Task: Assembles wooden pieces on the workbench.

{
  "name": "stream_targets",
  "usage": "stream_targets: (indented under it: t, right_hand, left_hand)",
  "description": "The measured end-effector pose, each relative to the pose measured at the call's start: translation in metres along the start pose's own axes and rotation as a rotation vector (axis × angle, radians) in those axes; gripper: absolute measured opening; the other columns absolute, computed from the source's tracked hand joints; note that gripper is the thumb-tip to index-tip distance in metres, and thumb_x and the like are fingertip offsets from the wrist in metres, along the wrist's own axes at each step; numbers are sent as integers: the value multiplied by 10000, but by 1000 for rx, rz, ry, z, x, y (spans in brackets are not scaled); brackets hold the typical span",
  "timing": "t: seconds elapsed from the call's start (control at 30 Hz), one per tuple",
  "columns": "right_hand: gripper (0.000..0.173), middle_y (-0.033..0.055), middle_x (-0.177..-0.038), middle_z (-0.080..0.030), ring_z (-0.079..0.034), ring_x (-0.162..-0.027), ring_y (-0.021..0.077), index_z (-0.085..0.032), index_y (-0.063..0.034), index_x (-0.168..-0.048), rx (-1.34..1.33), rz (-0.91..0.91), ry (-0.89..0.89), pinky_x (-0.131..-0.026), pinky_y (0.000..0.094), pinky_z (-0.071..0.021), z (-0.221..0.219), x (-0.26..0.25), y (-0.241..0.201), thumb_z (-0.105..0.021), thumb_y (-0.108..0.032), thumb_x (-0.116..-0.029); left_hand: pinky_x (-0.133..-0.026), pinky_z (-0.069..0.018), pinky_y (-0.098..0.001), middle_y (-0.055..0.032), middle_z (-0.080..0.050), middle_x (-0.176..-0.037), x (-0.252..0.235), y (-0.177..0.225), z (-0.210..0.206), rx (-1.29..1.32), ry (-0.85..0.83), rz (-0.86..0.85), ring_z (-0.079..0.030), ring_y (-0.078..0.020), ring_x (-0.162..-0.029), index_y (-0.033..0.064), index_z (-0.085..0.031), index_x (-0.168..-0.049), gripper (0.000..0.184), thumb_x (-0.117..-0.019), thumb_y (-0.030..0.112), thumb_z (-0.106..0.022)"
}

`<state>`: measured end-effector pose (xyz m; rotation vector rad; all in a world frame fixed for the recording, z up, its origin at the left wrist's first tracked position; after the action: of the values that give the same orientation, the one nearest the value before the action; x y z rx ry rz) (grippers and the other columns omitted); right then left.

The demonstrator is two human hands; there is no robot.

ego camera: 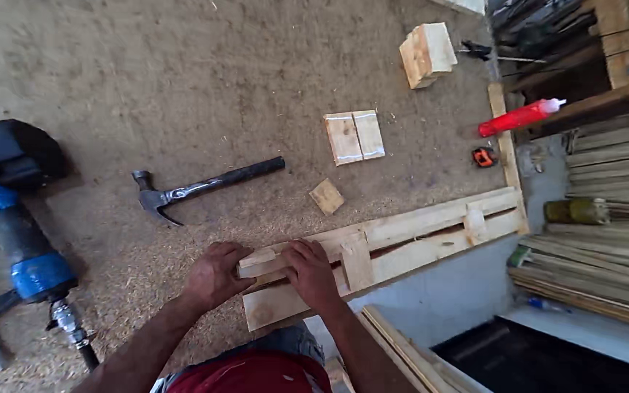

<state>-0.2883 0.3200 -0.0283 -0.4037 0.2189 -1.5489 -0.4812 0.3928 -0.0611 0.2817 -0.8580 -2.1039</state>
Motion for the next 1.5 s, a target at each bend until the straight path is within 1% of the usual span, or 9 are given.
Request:
stream_targets:
  t: [0.47,0.8,0.87,0.97,1.07,1.2,1.3,1.43,1.5]
  right_hand:
    - [297,9,-1389,-631,-503,-1403,225,-731,-227,-1203,-18,-5,-15,-1214,538,-345,-1,-1,0,-754,-338,-928]
    - [307,11,-1402,-628,-511,-1396,246,-735,-219,-1210,-20,3,-26,-1198,543,-360,1,-1,5,-736,-357,-935]
    - [311,47,-1403,-634,-537,-1371,282,-747,-179,-1201,-21,9,-47,-1185,568,-376,4,1,4,-753,-302,-915]
    - [382,160,-1405,-620,-556,-1334,390,-727,-82,-1229,-43,-12,-164,-1137,631,-400,8,-10,-6,-760,-274,-901]
    - [492,260,-1380,-607,-568,-1297,448,-650,10,-1322,-152,-27,-172,-1095,627,-439,41,-30,-38,-705,-315,-957]
    - [431,187,-1201,-705,-689,-1138,287,-688,25,-1222,-389,90,-73,-984,480,-576,67,-82,-129,-671,-327,-972]
    - [462,79,-1188,-720,-708,-1090,168,-661,-31,-1251,-742,15,-293,-941,377,-616,12,-125,-204,-710,-356,-927]
    - [578,122,-1313,-659,-677,-1163,206,-539,-52,-1417,-911,-127,-533,-979,418,-586,-79,-171,-287,-749,-289,-933]
    - [631,149,-1325,-648,-666,-1169,249,-476,-53,-1473,-931,-199,-574,-980,478,-567,-111,-191,-317,-729,-314,-957]
  left_hand:
    - [-1035,-516,-460,10,-650,-1340,5,-3,2,16,-176,62,-588,-226,-1246,223,-676,-1318,706,-732,575,-853]
    - [-1009,-538,-426,-19,-690,-1260,3,1,1,84,-13,38,-630,-212,-1184,175,-740,-1210,587,-699,419,-895]
    - [-1033,-533,-464,-63,-699,-1260,3,8,4,140,0,56,-634,-249,-1206,146,-744,-1209,611,-687,417,-910]
    - [-1075,-506,-435,-35,-693,-1295,5,0,8,170,-30,103,-612,-216,-1249,187,-742,-1222,595,-730,494,-877]
    - [-1136,-455,-432,-20,-669,-1340,4,-5,0,183,-46,58,-576,-209,-1308,194,-720,-1246,564,-768,467,-845]
    - [-1123,-458,-449,-80,-675,-1307,7,-2,6,250,-30,25,-591,-263,-1281,127,-713,-1218,549,-784,440,-838]
    - [-1065,-478,-564,-175,-698,-1245,15,0,12,244,-83,76,-627,-352,-1224,63,-708,-1195,561,-829,484,-771]
    - [-1088,-429,-608,-157,-655,-1321,24,-8,-8,345,-80,133,-572,-348,-1293,89,-646,-1307,595,-906,529,-664]
    - [-1101,-406,-617,-239,-625,-1358,38,-1,18,433,-256,216,-557,-403,-1313,7,-619,-1346,599,-944,446,-684]
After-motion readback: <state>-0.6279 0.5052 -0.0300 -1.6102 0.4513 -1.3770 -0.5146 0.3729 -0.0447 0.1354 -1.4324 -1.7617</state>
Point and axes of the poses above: each hand's wrist, its own x-axis away from the middle knuckle, its own z-axis out of the back of the hand, y = z × x, the point moved 8 cm from there along -x, towards the middle knuckle
